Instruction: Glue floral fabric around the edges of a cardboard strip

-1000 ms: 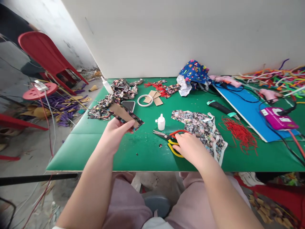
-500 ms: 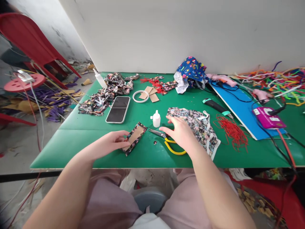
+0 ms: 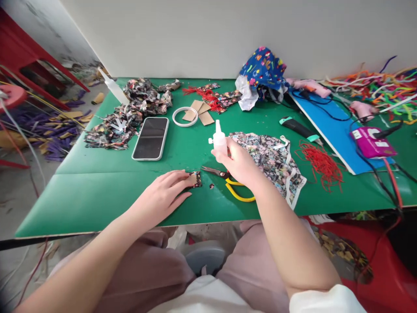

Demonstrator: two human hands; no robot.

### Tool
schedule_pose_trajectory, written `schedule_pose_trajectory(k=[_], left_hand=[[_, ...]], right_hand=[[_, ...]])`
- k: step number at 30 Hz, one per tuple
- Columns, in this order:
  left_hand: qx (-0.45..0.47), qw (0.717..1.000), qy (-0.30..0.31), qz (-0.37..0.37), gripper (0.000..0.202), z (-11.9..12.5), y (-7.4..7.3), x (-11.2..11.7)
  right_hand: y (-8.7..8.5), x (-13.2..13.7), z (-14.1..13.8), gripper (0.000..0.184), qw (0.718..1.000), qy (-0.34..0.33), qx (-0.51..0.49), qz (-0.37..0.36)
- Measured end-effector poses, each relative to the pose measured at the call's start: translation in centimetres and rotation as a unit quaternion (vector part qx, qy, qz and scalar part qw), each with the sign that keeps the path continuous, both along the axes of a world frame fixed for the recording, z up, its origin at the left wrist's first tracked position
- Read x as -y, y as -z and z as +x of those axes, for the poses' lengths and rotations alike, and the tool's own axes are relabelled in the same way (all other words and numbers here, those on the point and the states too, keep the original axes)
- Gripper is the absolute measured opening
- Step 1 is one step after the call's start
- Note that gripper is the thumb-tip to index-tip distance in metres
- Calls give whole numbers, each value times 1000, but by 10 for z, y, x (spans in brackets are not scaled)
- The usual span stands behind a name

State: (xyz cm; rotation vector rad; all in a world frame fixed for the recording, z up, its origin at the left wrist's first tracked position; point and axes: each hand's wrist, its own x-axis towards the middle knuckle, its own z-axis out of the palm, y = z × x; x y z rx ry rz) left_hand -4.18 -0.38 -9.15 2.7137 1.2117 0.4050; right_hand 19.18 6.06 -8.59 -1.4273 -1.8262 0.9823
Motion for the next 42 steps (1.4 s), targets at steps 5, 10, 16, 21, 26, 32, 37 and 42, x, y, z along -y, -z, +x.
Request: schedule_pose_trajectory(k=[5,10,16,21,26,32,37,42], left_hand=[[-56,998,1,22,37,6,5,0],[-86,996,-10,29,46,12,-1,-3],[-6,999,-27,46,35,11,5,0],[10,995,1,99,24,9,9,1],[24,992,9,121,23,8,8,0],[3,988,10,152,23,12,5,4],[-10,983,-9,184,22,15,9,5],[-40,980,-15,193,19,18,10,3]], right_hand=[[-17,24,12,44,999,33,-30,-8],[-20,31,13,27,993,70,-92,-4],[-9,31,5,32,993,72,-90,-29],[-4,40,-29,33,996,74,37,-15],[9,45,-56,25,987,2,150,60],[20,43,-55,25,968,12,214,130],[13,39,-48,24,973,52,211,83],[10,38,-44,23,983,65,165,55]])
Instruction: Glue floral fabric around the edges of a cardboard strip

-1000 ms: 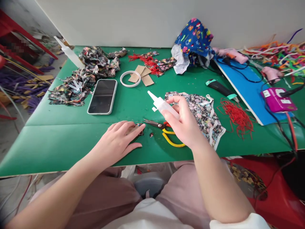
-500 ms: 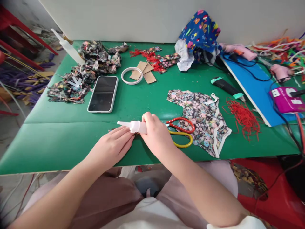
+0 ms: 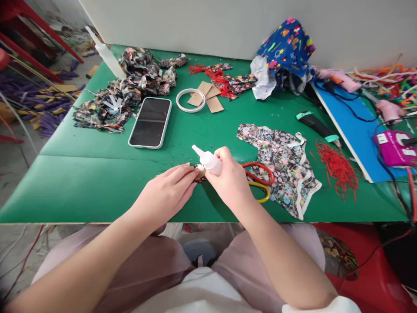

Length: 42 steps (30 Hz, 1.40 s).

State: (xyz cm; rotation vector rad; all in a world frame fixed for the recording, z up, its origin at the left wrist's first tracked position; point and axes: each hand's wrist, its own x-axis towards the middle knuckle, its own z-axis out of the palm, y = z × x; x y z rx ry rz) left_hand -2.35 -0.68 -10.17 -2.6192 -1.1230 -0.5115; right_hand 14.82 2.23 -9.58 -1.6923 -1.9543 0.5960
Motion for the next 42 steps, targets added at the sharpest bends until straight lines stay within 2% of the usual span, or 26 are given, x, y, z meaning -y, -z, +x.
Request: schedule_pose_trajectory(k=[4,8,11,13,15,17,22,25,29,35,42], left_hand=[[8,1000,-12,0,17,4,-3,1],[24,999,-6,-25,19,2,1,3],[76,994,-14,-73,22,-3,6,6],[138,985,-35,-93,18,-7,7,7],[185,977,-58,-91,13,-10,5,8],[205,973,-77,-78,15,-11,1,7],[261,958,-96,-65,21,-9,-10,3],[330,932,-108,-105,10,-7,-17,1],[418,882,-101,-191,34,-3,-24,1],[514,807,-105,-269,13,3,-31,3],[589,744,-99,-299,10,6,-32,5]], right_hand=[[2,2,-4,18,999,-37,33,-6],[0,0,3,19,998,-12,59,15],[-11,-5,20,34,1000,16,-9,-7],[-19,-7,34,35,995,17,-82,-49],[-25,-9,45,38,987,-8,-129,-94],[-28,-9,52,39,983,-41,-131,-126],[-29,-9,55,36,975,-97,-130,-153],[-33,-8,54,35,968,-130,-141,-163],[-36,-6,52,35,958,-155,-170,-173],[-33,-5,52,32,941,-169,-216,-197],[-26,-6,49,37,904,-207,-288,-239]])
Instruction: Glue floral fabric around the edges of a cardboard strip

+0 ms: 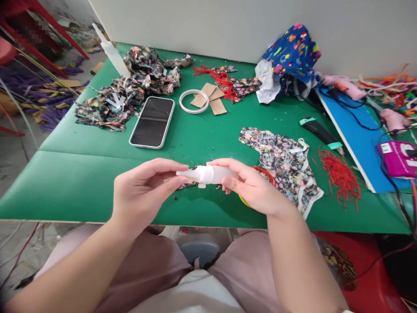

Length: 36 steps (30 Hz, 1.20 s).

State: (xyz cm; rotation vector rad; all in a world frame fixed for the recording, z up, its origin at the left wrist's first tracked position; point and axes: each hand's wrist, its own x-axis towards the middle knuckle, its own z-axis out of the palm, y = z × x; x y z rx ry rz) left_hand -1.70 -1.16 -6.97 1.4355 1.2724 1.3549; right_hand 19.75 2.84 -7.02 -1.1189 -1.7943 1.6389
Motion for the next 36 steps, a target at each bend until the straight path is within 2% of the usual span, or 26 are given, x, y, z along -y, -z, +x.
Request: schedule_pose_trajectory(k=[4,10,14,17,20,26,32,34,36], left_hand=[[27,1000,-2,3,9,0,0,0],[20,999,-11,28,8,-2,0,1],[20,999,-11,44,7,-3,-1,2],[14,998,-23,53,8,-4,-2,3],[11,998,-30,56,9,-5,-3,4],[22,995,-36,92,10,-7,-4,4],[25,991,-22,128,14,-8,-3,1],[28,992,-29,123,13,-8,-3,1],[29,993,-42,110,11,-8,-1,0]], right_hand=[[5,0,-3,37,999,-31,12,-14],[5,2,-8,42,997,-56,1,-52],[7,2,-8,45,996,-51,-42,-65],[10,2,-10,50,994,-17,-77,-79],[10,4,-15,39,991,13,-90,-95],[11,8,-19,31,985,-6,-125,-118],[12,10,-21,46,980,-52,-137,-134],[12,10,-22,48,979,-45,-148,-135],[12,10,-24,43,977,-8,-171,-127]])
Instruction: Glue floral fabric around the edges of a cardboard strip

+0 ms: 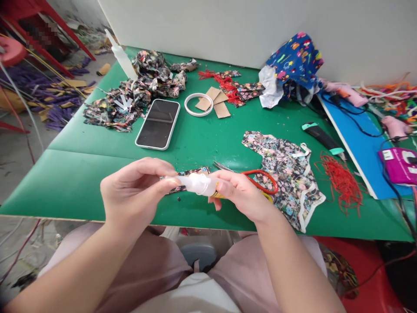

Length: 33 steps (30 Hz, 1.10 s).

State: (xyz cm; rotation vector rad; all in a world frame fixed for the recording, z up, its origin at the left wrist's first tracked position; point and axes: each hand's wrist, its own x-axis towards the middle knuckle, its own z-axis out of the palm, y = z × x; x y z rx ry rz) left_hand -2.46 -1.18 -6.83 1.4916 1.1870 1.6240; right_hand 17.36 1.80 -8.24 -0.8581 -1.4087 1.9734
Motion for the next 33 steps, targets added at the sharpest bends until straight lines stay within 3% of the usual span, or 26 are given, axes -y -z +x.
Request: schedule_pose_trajectory(k=[3,5,8,18,26,33], left_hand=[[-3,1000,-18,-12,10,1,2,0],[-4,1000,-20,-9,10,1,2,-1],[1,1000,-16,2,11,1,2,-1],[-21,999,-10,31,15,-2,4,0],[-1,998,53,-21,11,-5,0,0],[-20,999,40,-9,13,-6,1,0]], right_hand=[[1,1,-2,46,997,77,7,32],[3,3,-3,37,994,97,22,43],[6,5,-4,24,996,88,2,18],[1,9,-15,41,992,70,-26,-104],[1,6,-14,41,990,81,-43,-108],[2,4,-11,40,989,118,-58,-63]])
